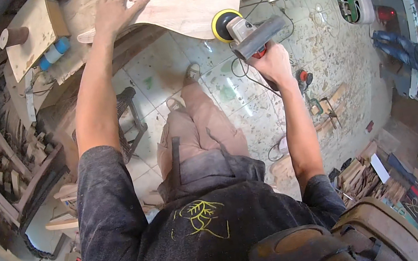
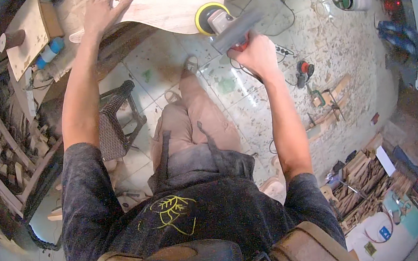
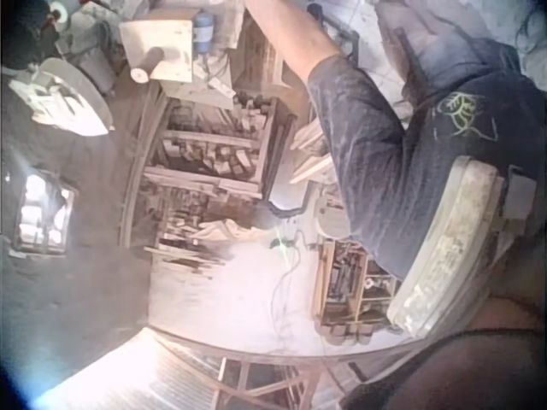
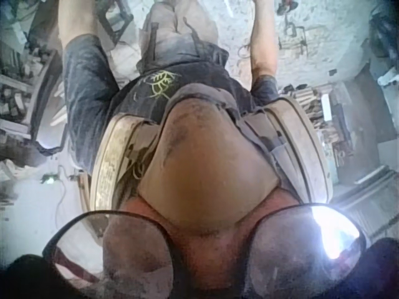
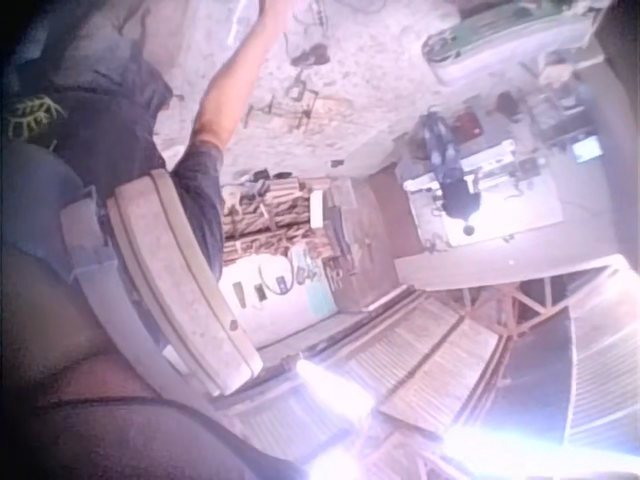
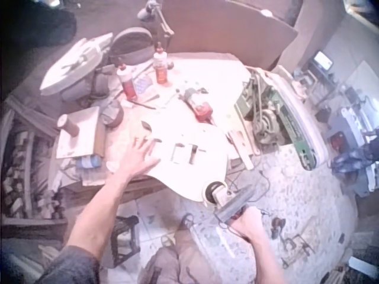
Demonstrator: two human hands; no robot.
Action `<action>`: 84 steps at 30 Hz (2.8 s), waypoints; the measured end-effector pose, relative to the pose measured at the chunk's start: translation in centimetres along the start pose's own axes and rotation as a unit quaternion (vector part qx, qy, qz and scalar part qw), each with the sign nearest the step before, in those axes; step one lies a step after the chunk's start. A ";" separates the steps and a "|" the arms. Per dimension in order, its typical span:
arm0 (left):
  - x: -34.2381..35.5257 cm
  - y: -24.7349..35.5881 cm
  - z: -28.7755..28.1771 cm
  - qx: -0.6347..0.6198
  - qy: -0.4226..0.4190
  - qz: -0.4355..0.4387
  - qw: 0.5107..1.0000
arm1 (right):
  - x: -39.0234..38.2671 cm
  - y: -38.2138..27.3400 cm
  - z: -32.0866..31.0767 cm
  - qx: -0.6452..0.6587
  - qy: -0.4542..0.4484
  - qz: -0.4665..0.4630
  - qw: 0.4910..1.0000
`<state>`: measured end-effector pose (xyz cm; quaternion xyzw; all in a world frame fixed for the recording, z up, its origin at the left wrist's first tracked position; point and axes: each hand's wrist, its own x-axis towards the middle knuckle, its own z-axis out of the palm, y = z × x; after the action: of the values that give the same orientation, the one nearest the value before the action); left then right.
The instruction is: The person sands the surface and edges of a wooden guitar body using a power sander, holding the guitar with one hand and moving the tool across the wood while occasionally turning the instrument.
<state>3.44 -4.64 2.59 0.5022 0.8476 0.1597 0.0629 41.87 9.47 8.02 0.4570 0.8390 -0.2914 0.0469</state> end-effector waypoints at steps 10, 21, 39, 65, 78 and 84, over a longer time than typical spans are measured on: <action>-0.3 0.3 -0.4 0.021 -0.004 -0.017 1.000 | 0.0 -0.5 -0.3 -0.003 0.027 -0.021 0.999; -0.1 -0.8 0.6 0.014 0.003 0.002 1.000 | -0.1 -0.8 -0.1 -0.013 0.029 -0.033 0.999; -0.2 0.0 -0.3 0.015 -0.002 -0.009 1.000 | -0.6 -3.8 0.1 -0.020 -0.015 -0.047 0.999; 0.1 -3.4 3.6 0.068 0.057 0.034 0.995 | 4.2 -2.6 -4.3 -0.079 -0.080 -0.034 0.993; 0.1 -3.6 3.8 0.076 0.058 0.031 0.995 | 2.4 -6.9 -1.9 -0.040 -0.089 -0.049 0.994; 0.0 -3.3 3.7 0.076 0.043 0.024 0.996 | 2.9 -9.2 -2.6 -0.041 -0.094 -0.045 0.994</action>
<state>1.72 -5.33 -2.02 0.5186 0.8466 0.1182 -0.0161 33.41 9.26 13.27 0.3875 0.8618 -0.2998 0.1312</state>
